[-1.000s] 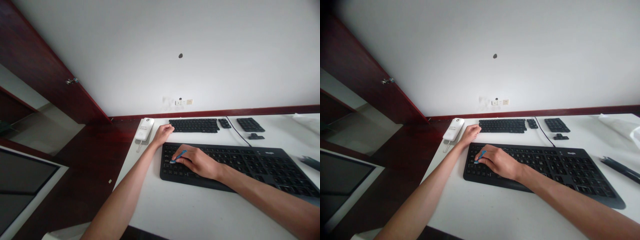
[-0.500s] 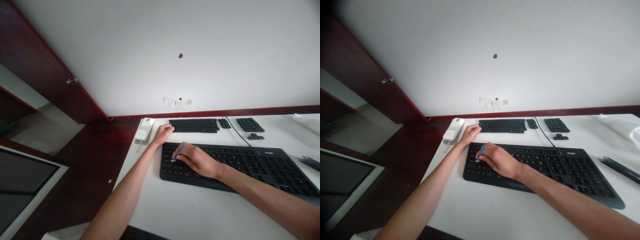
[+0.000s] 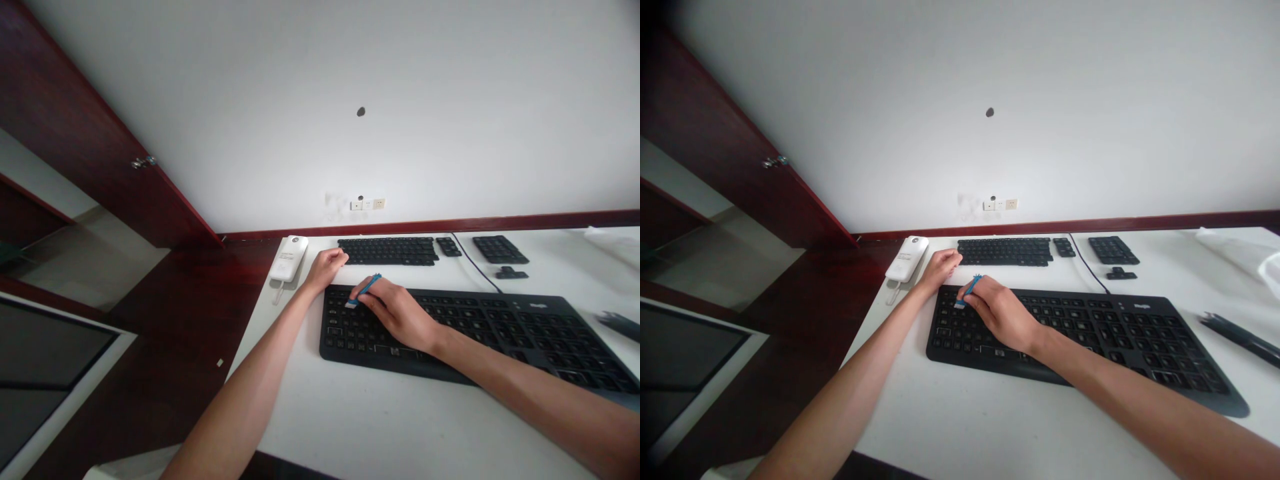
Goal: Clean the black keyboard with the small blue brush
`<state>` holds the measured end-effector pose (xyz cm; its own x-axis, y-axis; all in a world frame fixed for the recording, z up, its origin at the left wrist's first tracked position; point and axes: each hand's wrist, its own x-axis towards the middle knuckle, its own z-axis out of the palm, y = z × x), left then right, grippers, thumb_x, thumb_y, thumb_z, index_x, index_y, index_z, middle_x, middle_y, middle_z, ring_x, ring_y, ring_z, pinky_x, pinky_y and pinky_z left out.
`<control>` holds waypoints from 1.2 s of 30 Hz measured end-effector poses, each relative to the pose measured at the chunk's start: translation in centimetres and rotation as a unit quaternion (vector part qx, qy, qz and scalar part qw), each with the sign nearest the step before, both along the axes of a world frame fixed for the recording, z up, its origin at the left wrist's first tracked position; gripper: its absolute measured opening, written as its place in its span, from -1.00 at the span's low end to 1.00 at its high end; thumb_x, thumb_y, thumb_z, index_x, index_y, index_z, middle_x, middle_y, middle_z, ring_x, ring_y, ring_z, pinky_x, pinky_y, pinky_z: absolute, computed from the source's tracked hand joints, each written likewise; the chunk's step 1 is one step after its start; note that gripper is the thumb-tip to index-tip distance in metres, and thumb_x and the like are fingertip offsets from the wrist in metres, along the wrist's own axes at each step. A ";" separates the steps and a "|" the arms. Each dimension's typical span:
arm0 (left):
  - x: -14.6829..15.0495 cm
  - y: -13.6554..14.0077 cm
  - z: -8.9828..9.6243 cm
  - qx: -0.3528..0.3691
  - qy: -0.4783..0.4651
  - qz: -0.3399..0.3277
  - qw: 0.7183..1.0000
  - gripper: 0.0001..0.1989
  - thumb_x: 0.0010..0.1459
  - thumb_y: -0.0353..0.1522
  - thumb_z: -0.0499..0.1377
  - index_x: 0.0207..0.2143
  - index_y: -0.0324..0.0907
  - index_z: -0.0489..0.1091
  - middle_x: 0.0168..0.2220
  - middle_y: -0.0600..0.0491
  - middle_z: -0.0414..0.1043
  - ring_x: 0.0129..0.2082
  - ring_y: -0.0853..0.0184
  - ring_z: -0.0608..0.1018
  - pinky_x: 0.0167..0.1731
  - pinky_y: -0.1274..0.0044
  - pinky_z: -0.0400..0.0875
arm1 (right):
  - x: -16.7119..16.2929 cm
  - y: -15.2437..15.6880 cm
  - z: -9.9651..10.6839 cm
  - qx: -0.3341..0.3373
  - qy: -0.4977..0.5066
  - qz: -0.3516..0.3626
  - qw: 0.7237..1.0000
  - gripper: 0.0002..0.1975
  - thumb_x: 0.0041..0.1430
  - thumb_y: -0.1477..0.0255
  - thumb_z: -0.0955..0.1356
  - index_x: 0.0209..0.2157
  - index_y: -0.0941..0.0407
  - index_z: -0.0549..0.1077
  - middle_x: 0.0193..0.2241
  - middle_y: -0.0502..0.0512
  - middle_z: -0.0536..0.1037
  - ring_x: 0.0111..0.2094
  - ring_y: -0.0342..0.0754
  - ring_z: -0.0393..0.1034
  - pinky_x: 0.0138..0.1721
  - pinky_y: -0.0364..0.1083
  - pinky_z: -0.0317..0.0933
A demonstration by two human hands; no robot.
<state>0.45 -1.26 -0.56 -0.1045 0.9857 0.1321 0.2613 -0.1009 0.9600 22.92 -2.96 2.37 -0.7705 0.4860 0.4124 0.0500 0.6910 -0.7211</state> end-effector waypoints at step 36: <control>0.1 0.1 -0.1 -0.002 -0.003 0.002 1.000 -0.64 0.19 -0.17 0.16 -0.54 -0.16 0.17 -0.57 0.19 0.08 -0.54 0.46 0.16 -0.49 0.53 0.00 | -0.1 -0.3 -0.1 0.081 -0.042 0.006 0.996 -0.75 0.52 0.41 0.21 -0.14 0.07 0.52 -0.23 0.17 0.58 -0.16 0.09 0.47 -0.09 0.09 0.43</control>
